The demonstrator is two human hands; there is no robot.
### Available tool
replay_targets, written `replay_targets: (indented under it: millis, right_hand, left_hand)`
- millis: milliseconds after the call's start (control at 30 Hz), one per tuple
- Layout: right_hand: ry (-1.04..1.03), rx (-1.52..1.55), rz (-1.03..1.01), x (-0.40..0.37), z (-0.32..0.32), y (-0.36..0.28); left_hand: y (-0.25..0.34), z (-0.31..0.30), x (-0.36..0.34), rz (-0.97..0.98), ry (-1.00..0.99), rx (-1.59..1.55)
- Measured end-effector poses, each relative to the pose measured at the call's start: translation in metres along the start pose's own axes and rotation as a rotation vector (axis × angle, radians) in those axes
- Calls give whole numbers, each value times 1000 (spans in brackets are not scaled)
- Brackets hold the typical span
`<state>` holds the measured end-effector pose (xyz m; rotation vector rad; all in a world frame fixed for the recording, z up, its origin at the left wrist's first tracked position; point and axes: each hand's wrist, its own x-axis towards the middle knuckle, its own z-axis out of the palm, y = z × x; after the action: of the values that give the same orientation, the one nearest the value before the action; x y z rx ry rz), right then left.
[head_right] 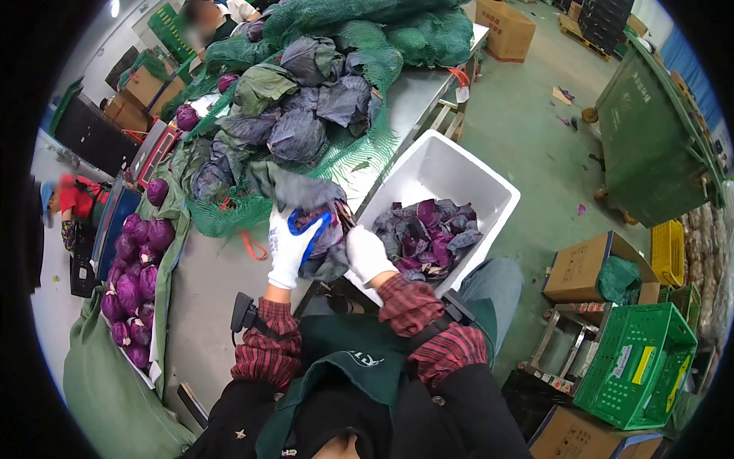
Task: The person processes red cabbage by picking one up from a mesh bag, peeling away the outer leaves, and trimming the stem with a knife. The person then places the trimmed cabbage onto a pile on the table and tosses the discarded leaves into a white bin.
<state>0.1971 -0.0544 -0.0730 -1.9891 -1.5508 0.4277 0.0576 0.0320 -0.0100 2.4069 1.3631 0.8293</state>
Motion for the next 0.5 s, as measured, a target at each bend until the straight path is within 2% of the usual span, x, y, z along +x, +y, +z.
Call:
replay_targets:
  millis: [33, 67, 133, 167, 267, 333, 367, 400, 467, 500]
  right_hand:
    - [-3, 8, -103, 4, -6, 5]
    - [-345, 299, 270, 15, -15, 14]
    - [-189, 250, 309, 12, -18, 13]
    - [-153, 420, 413, 9, -32, 8]
    - [124, 486, 309, 6, -42, 19]
    - [179, 268, 249, 10, -49, 41]
    - [148, 233, 347, 7, -63, 43]
    - [256, 90, 351, 9, -48, 67]
    - [264, 276, 348, 1, -73, 33]
    - [275, 373, 174, -6, -85, 0]
  left_hand:
    - [2, -14, -1, -63, -48, -451]
    - [-39, -1, -9, 60, 22, -644]
    - [-30, -39, -11, -34, -38, -618]
    - [-44, -43, -14, -111, -62, -835]
    - [-45, -63, -14, -246, -88, -991]
    - [-55, -58, -13, -276, -53, -795]
    - [-59, -54, -11, -327, -25, -918]
    - [-59, -49, -11, -322, -21, -923]
    - [-49, -34, -16, -346, 109, -1006]
    - [-40, -27, -19, -399, 107, -1031]
